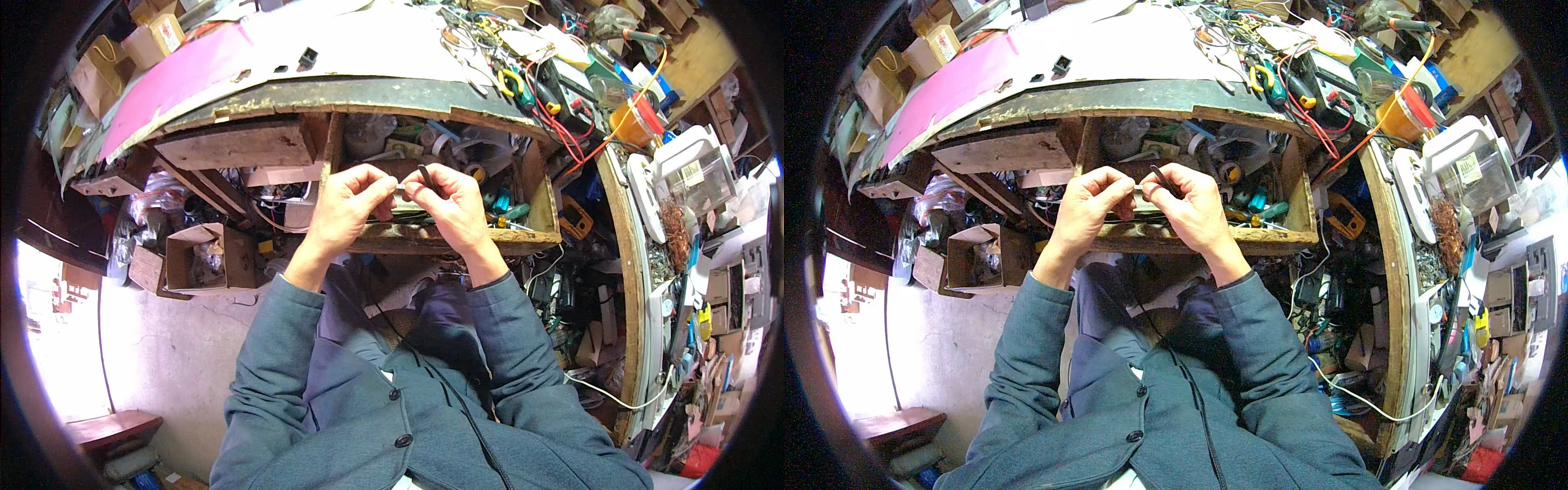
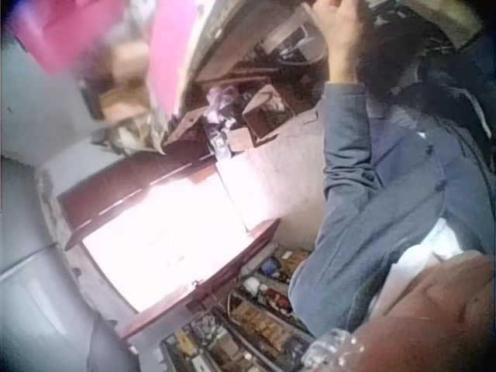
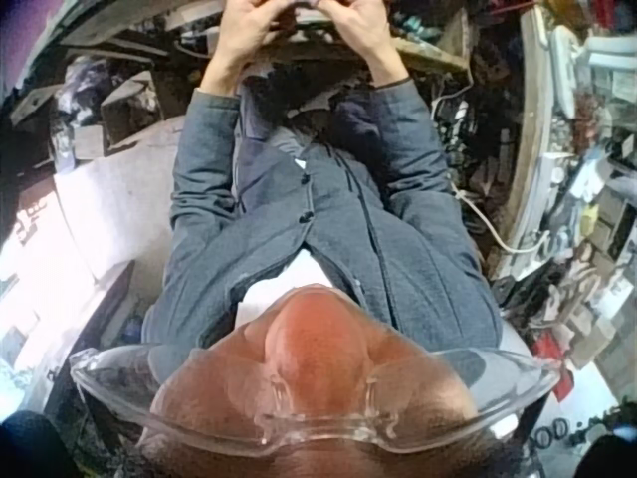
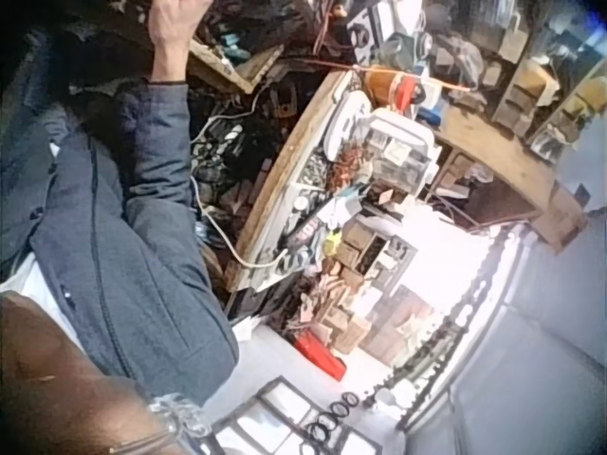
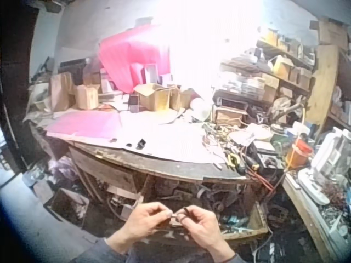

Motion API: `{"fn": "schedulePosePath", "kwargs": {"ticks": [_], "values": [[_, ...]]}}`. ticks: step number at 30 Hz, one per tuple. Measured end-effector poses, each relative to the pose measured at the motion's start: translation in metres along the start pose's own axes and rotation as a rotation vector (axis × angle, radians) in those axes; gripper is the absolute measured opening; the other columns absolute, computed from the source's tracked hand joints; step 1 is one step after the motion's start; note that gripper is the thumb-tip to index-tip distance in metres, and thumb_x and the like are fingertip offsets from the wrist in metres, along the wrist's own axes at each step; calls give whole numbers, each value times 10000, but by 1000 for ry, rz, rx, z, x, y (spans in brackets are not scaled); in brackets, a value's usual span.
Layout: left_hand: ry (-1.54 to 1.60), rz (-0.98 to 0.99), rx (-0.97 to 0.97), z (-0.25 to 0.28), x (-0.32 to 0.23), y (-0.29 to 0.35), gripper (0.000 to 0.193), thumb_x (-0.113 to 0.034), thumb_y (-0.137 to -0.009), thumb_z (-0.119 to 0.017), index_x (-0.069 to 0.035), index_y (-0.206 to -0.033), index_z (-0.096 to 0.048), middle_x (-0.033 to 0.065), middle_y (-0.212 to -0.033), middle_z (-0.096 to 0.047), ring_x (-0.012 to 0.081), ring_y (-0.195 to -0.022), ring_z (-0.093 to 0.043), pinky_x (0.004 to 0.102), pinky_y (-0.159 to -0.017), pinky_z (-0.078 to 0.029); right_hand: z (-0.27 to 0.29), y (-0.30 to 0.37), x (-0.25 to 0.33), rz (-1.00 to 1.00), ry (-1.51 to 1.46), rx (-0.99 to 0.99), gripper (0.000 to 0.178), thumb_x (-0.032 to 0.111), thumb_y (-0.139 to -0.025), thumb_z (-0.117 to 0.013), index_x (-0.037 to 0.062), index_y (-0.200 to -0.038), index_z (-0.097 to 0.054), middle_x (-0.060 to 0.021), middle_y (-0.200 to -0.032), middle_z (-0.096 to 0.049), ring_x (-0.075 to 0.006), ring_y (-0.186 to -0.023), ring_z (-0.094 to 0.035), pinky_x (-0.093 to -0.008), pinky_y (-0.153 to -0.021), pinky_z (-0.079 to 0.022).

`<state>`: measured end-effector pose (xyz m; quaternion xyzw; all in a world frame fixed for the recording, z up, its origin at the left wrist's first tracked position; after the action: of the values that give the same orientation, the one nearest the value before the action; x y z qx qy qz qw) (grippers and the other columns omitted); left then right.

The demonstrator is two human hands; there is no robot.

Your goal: The person handles small electronic components and wires at a cluttered workbench, repeatedly picking up, inspecting, and manipulating them with both hands. The person opens a drawer, retrieves items, and continues to manipulate the components without using visible tools.

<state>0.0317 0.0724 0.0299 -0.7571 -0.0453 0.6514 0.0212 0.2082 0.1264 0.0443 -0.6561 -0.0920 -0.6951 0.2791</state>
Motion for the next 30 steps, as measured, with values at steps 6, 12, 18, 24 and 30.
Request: {"fn": "schedulePosePath", "kwargs": {"ticks": [6, 12, 18, 24, 30], "values": [[45, 6, 25, -4, 1, -3, 176, -190, -1014, -676, -34, -942, -711, 12, -774, -695, 78, -678, -630, 236, -636, -511, 2, -1, -3, -77, -55, 12, 84, 82, -933, -699, -1, -922, -713, 8, -835, -699, -58, -795, -609, -239, -747, -503], [87, 35, -17, -3, 2, -2, 179, -190, -1023, -660, -31, -960, -712, 16, -790, -694, 79, -685, -627, 238, -643, -514, 5, -6, -4, -213, -262, 76, 89, 87, -919, -673, 15, -884, -712, 21, -795, -667, -55, -725, -570, -228, -679, -452], [45, 17, 34, -4, 3, -5, 186, -196, -1029, -649, -33, -954, -702, 12, -785, -688, 77, -683, -627, 243, -641, -519, 7, -7, -4, -252, -245, 96, 99, 116, -919, -680, 41, -894, -739, 35, -761, -668, -31, -650, -527, -213, -585, -385], [54, 14, 21, 0, 6, -5, 192, -202, -1028, -650, -38, -941, -697, 10, -773, -682, 81, -666, -630, 238, -631, -517, 4, -7, -1, -200, -230, 84, 108, 134, -921, -684, 51, -909, -752, 26, -766, -684, -9, -606, -477, -199, -542, -336], [77, 24, 15, 0, 6, -6, 196, -206, -1026, -653, -36, -940, -698, 12, -767, -682, 81, -649, -625, 236, -616, -515, 5, -7, -3, -242, -250, 95, 114, 138, -921, -685, 49, -915, -758, 24, -779, -697, -12, -609, -486, -200, -543, -341]]}}
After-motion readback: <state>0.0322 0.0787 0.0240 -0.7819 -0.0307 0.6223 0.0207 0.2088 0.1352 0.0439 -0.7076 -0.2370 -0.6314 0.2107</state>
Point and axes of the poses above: each hand's wrist, its own y-axis away from the middle knuckle, its own z-axis out of the back of the hand, x = y × z, the point moved 3 cm from there along -y, towards the middle knuckle
